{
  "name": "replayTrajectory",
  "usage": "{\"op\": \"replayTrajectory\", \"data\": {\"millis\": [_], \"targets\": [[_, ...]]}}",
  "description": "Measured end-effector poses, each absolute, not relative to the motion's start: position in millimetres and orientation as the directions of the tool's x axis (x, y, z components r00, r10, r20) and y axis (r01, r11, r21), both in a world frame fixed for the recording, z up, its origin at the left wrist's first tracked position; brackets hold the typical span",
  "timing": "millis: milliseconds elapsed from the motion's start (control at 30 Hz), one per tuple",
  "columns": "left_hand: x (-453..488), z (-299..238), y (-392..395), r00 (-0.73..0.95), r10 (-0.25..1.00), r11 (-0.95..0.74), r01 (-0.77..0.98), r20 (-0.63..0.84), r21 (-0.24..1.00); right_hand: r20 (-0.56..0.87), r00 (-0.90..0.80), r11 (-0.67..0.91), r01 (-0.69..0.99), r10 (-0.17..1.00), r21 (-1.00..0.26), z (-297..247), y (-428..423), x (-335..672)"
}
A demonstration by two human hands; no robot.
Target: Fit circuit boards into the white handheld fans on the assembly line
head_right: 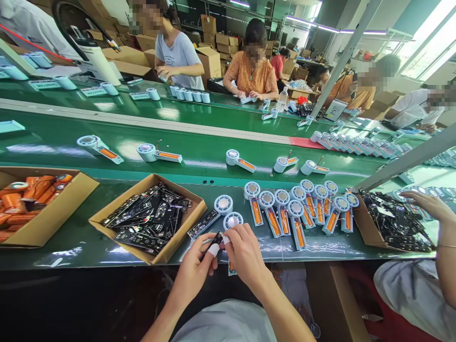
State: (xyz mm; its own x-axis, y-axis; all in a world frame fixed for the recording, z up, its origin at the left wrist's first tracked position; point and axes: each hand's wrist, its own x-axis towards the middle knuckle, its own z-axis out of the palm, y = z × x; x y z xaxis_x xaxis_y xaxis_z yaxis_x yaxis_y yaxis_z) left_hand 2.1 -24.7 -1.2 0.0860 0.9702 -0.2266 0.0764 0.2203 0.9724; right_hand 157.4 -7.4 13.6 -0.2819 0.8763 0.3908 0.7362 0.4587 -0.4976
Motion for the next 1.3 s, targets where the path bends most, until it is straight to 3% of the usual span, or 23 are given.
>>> {"op": "replayTrajectory", "data": {"millis": [267, 367, 533, 767, 900, 1033, 1100, 1200, 1300], "targets": [[2, -10, -30, 0.034, 0.999, 0.019, 0.206, -0.026, 0.978, 0.460, -0.315, 0.496, 0.795, 0.830, -0.350, 10, -10, 151], [-1, -9, -27, 0.027, 0.999, -0.043, 0.219, 0.038, 0.975, 0.421, -0.297, 0.478, 0.764, 0.857, -0.433, 10, -8, 154], [-14, -5, -15, 0.159, 0.985, 0.053, 0.114, -0.071, 0.992, 0.342, -0.338, 0.480, 0.640, 0.877, -0.599, 15, -1, 165], [-23, 1, -2, 0.246, 0.961, 0.108, 0.090, -0.127, 0.990, 0.290, -0.317, 0.427, 0.582, 0.903, -0.693, 19, 4, 165], [-24, 0, -4, 0.192, 0.974, 0.081, 0.185, -0.117, 0.979, 0.253, -0.299, 0.379, 0.516, 0.920, -0.769, 27, -3, 183], [-26, -4, -9, 0.194, 0.974, 0.047, 0.319, -0.114, 0.947, 0.110, -0.432, 0.377, 0.600, 0.895, -0.705, 29, -18, 200], [-27, -4, -10, 0.224, 0.968, 0.018, 0.380, -0.111, 0.925, 0.104, -0.473, 0.407, 0.600, 0.875, -0.689, 25, -22, 199], [-25, -1, -13, 0.279, 0.958, -0.077, 0.479, -0.068, 0.875, 0.181, -0.376, 0.369, 0.522, 0.909, -0.769, 17, -21, 190], [-20, 4, -18, 0.338, 0.941, -0.217, 0.619, -0.006, 0.755, 0.119, -0.182, 0.175, 0.333, 0.976, -0.926, 12, -12, 179]]}}
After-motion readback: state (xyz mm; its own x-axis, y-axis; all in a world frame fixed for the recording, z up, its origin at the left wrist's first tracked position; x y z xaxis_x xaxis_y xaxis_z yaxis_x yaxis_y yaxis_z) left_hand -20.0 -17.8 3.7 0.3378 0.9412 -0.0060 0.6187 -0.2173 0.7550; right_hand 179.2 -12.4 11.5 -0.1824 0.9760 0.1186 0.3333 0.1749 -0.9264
